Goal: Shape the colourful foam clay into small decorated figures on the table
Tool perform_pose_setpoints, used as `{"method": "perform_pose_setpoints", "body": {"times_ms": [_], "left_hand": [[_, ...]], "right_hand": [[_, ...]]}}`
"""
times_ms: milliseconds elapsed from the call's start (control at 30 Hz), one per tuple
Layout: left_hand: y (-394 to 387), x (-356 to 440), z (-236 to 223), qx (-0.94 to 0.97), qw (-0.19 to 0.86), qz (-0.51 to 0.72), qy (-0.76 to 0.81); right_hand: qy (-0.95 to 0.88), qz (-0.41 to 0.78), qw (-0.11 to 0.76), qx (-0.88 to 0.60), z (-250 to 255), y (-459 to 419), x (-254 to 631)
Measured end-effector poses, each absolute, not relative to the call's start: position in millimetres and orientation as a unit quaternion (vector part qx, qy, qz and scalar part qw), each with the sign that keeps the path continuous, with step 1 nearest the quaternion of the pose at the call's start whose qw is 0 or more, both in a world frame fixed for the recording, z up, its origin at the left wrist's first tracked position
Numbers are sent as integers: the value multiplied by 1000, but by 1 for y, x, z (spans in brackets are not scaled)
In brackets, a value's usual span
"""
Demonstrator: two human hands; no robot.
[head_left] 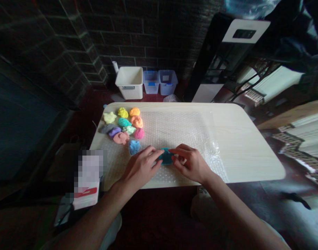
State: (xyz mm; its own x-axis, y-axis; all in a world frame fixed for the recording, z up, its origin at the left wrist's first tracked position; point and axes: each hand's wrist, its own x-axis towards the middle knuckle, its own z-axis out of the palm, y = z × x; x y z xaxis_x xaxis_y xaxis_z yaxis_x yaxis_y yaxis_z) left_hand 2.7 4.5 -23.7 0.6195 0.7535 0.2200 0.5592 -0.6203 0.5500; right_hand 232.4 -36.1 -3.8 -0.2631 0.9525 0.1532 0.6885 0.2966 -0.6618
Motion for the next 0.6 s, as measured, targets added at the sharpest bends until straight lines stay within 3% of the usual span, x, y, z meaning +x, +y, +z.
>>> {"method": "perform_pose_setpoints", "body": {"times_ms": [167, 367, 600], "left_hand": [[11, -3, -12, 826, 239, 307, 409], [27, -24, 9, 719, 149, 437, 519], [47, -50, 10, 641, 125, 466, 597]], "right_hand": [[-681, 258, 333, -599, -3, -31, 241], [-604, 271, 378, -647, -12, -26, 248], [-491, 328, 489, -642, -10, -19, 246]]}}
